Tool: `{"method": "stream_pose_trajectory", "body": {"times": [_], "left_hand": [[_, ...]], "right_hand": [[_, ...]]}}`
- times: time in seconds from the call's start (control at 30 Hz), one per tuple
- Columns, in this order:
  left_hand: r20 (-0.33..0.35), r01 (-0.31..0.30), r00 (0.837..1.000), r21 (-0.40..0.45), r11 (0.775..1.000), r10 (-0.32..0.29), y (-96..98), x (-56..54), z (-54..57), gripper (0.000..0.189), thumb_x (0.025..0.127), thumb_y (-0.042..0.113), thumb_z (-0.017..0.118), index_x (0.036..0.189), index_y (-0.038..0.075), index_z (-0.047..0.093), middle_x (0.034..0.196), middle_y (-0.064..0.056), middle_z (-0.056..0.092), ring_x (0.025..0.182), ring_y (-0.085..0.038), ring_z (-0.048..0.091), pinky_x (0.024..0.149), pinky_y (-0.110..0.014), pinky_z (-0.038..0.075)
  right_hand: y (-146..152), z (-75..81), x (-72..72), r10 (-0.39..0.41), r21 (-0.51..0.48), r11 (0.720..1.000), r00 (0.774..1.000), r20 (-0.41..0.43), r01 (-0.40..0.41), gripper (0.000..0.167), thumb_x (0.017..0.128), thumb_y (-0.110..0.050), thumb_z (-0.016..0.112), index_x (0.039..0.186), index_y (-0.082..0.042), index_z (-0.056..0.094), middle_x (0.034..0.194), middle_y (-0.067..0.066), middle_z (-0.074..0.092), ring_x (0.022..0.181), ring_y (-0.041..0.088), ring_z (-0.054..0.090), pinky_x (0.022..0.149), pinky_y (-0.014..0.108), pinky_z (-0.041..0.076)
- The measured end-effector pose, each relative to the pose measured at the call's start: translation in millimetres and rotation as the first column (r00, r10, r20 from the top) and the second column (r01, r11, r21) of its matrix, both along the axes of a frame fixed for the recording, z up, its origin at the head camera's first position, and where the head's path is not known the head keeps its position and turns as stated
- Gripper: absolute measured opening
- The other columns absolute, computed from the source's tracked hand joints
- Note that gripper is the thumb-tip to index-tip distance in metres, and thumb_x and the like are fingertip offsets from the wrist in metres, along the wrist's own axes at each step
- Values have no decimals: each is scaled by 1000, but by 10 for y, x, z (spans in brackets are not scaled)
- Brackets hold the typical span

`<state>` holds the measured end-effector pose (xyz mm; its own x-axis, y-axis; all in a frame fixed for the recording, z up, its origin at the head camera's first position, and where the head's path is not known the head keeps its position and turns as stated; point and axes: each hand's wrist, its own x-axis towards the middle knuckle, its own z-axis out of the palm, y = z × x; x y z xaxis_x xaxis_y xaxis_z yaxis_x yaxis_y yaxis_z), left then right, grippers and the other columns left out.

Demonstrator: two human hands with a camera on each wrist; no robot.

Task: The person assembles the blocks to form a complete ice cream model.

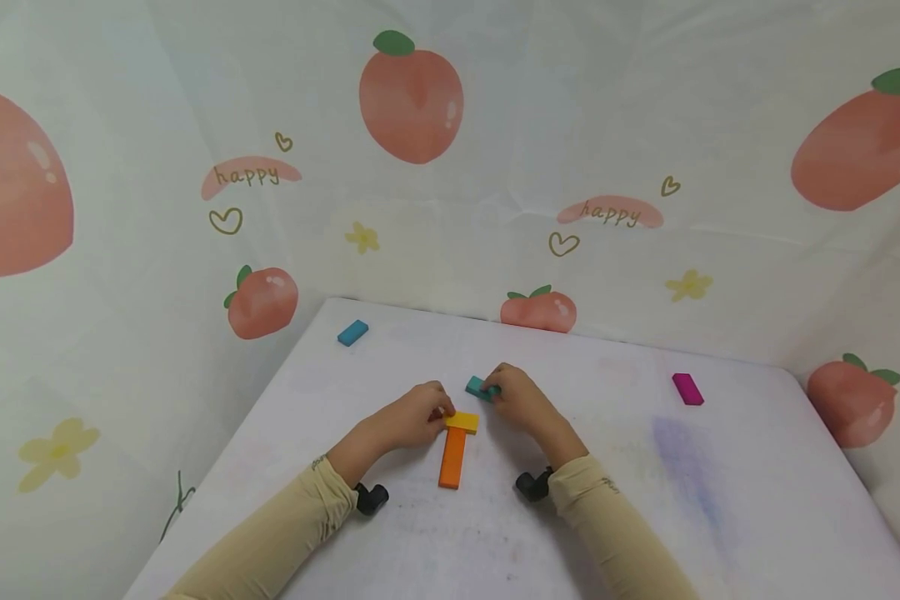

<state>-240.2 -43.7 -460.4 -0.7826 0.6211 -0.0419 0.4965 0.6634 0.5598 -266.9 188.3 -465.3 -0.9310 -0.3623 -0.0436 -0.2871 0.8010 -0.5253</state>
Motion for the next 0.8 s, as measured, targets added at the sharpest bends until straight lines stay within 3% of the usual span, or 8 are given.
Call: {"method": "stream_pose_trajectory", "body": {"times": [0.4,0.63,0.8], "left_hand": [[5,-3,1000,17,1000,3,-9,28,14,38,101,1,65,140,-2,64,127,-17,62,95,-17,60,91,-28,58],[10,7,1000,28,1000,-7,-7,13,10,40,100,1,68,140,-4,64,130,-19,61,103,-20,64,98,-32,60],[-3,17,1000,39,999,-17,-14,1,-7,36,99,0,70,134,-6,68,126,-18,61,97,-18,61,92,-29,59]], "right_hand": [[-121,-11,78,79,-55,995,997,4,-79,23,97,9,63,107,-2,81,116,10,70,110,27,66,107,49,57],[-165,-7,129,108,-70,992,994,-5,-108,24,96,11,63,103,-3,81,113,7,71,107,24,66,103,46,59],[-178,1,158,167,-79,982,985,-38,-169,27,92,16,63,102,-2,81,109,7,71,104,24,66,100,46,60]]}}
